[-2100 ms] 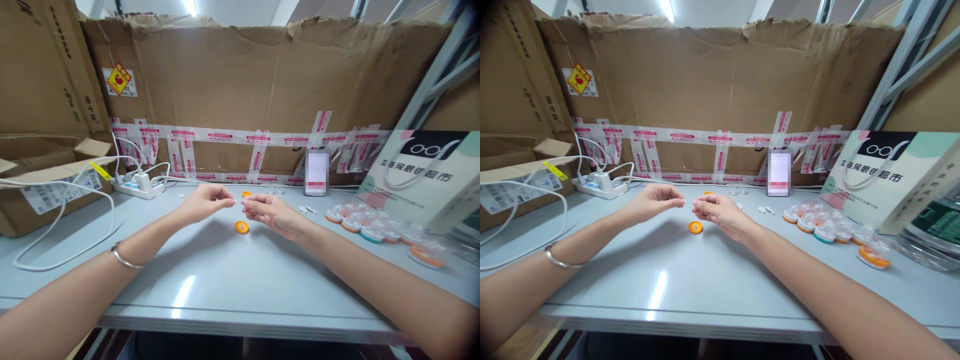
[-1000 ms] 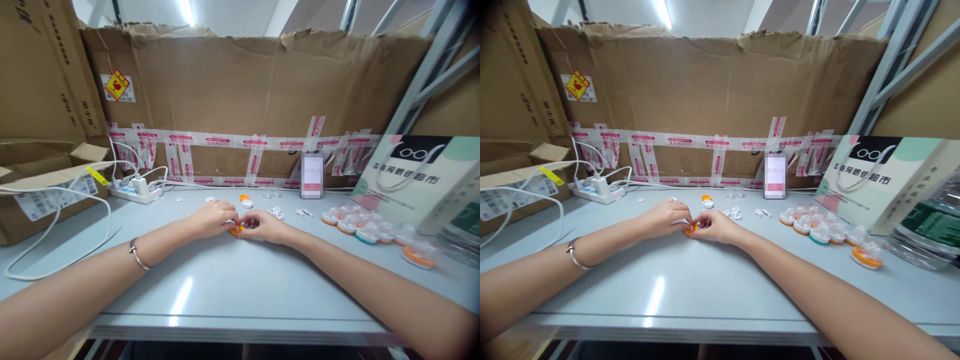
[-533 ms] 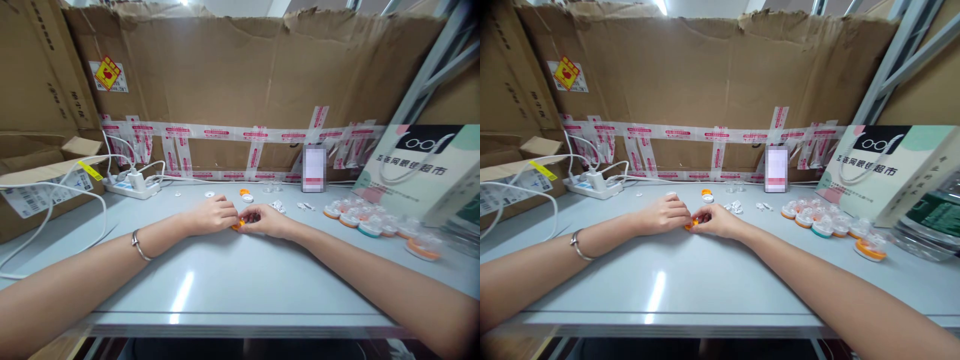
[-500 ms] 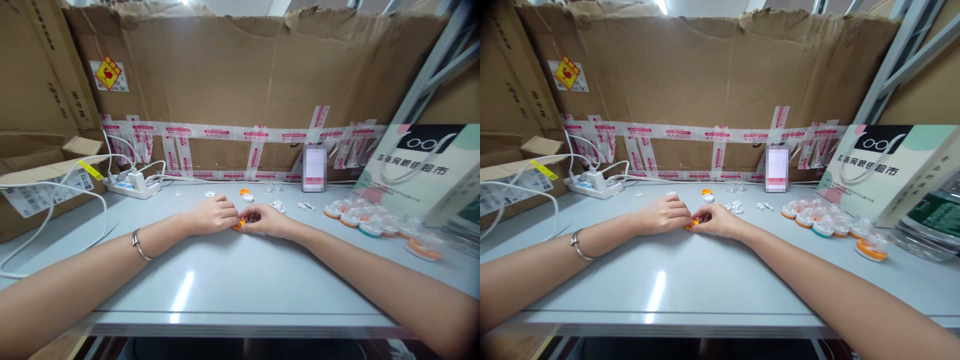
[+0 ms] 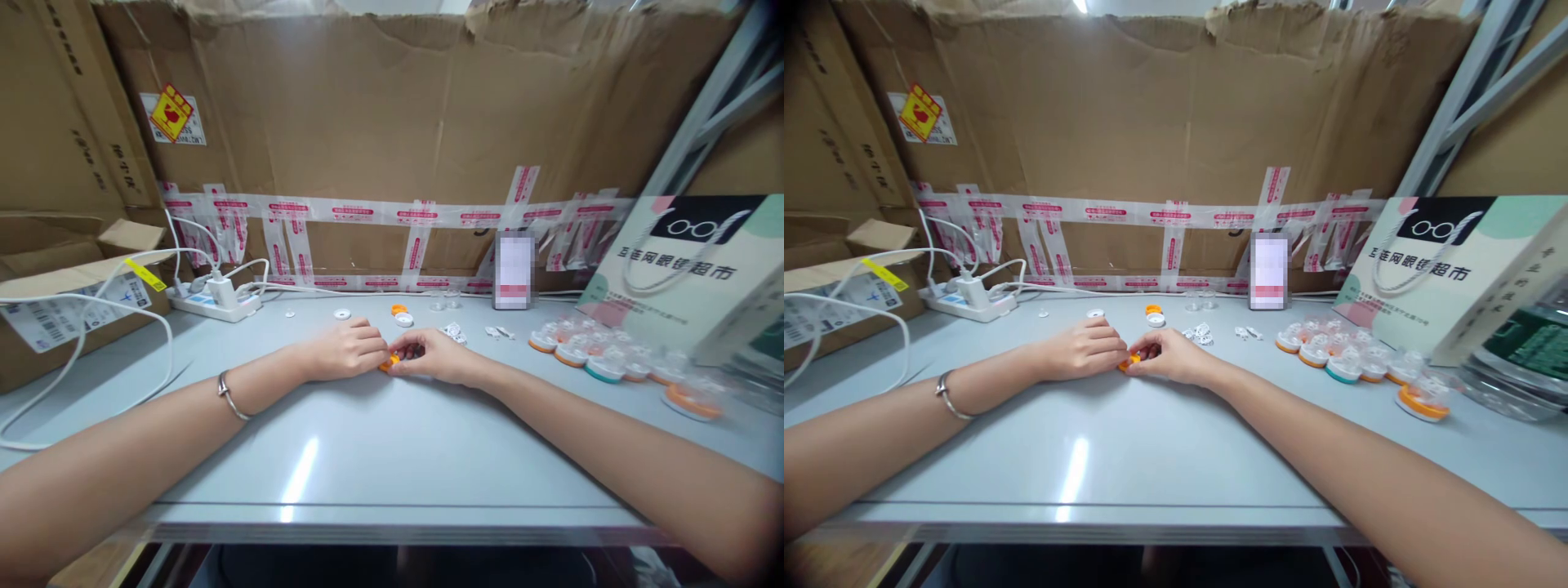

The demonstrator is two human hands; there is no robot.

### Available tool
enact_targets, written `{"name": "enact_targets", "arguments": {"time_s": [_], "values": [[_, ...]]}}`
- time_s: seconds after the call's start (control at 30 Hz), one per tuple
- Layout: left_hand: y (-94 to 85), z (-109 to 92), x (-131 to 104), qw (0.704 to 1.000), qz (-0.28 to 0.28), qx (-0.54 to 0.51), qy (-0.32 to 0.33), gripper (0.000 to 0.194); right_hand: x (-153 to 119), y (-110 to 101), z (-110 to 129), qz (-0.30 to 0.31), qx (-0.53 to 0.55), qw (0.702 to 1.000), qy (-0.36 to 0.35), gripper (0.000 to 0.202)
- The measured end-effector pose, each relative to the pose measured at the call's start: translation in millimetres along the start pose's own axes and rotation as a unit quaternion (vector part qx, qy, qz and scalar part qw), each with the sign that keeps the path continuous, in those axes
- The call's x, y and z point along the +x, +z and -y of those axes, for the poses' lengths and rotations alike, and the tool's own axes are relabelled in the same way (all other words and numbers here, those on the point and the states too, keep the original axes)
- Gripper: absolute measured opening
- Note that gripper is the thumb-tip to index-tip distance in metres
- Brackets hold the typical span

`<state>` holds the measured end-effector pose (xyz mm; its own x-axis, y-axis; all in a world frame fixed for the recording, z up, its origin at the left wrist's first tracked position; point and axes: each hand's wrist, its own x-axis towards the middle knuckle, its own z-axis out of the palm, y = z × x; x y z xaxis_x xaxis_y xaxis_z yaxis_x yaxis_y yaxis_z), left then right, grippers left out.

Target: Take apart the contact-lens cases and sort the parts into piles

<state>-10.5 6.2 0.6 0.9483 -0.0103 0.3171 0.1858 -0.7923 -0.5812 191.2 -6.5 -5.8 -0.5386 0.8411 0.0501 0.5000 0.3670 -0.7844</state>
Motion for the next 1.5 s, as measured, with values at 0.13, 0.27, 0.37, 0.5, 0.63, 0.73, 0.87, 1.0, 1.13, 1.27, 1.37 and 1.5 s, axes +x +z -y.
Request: {"name": "enact_targets", "arguments": {"time_s": [0.13, 0.27, 0.37, 0.5, 0.63, 0.73, 0.87, 1.0, 1.13, 1.27, 1.37, 1.5], "values": [[-0.8, 1.0, 0.5, 1.000, -0.003, 0.005, 0.009, 0.018, 0.4, 0.2, -0.6, -0.005, -0.002, 1.000, -0.002, 0.039], [-0.6, 1.3, 1.0, 1.000, -0.004, 0.003, 0.004, 0.020, -0.2, 0.3, -0.3, -0.006, -0.001, 1.000, -0.004, 0.038], [1.8, 0.8, 1.6, 1.000, -0.006, -0.016, -0.026, 0.022, -1.3, 0.4, 1.0, -0.005, 0.002, 1.000, -0.002, 0.038], [5.3, 0.2, 1.6, 0.986, -0.045, -0.105, -0.124, 0.020, -1.9, 0.3, 2.1, -0.003, -0.006, 1.000, -0.004, 0.039], [-1.1, 3.7, -0.3, 0.940, -0.117, -0.220, -0.232, 0.013, -1.8, 0.4, 1.5, -0.015, -0.016, 1.000, -0.002, 0.040], [-19.2, 13.5, -4.3, 0.917, -0.158, -0.228, -0.285, 0.011, -2.4, 0.5, 1.1, -0.017, -0.011, 1.000, -0.002, 0.038], [-54.6, 34.9, -21.0, 0.912, -0.106, -0.194, -0.346, 0.015, -3.7, 0.2, 1.5, -0.021, -0.014, 1.000, 0.001, 0.037], [-73.1, 54.5, -57.8, 0.882, 0.066, -0.175, -0.432, 0.019, -3.8, -0.4, 2.6, -0.016, -0.010, 1.000, 0.008, 0.038], [-64.9, 67.6, -98.2, 0.858, 0.213, -0.159, -0.440, 0.017, -2.9, -0.7, 3.0, -0.004, 0.009, 1.000, 0.015, 0.040], [-55.5, 74.1, -118.5, 0.829, 0.276, -0.186, -0.449, 0.015, -3.0, -1.2, 2.8, -0.007, 0.023, 1.000, 0.014, 0.040], [-52.6, 72.4, -120.0, 0.818, 0.291, -0.221, -0.444, 0.014, -3.9, -2.0, 3.6, -0.010, 0.030, 0.999, 0.013, 0.040], [-48.6, 64.9, -115.0, 0.816, 0.300, -0.223, -0.442, 0.011, -5.4, -2.3, 7.6, -0.053, 0.005, 0.999, 0.005, 0.041]]}}
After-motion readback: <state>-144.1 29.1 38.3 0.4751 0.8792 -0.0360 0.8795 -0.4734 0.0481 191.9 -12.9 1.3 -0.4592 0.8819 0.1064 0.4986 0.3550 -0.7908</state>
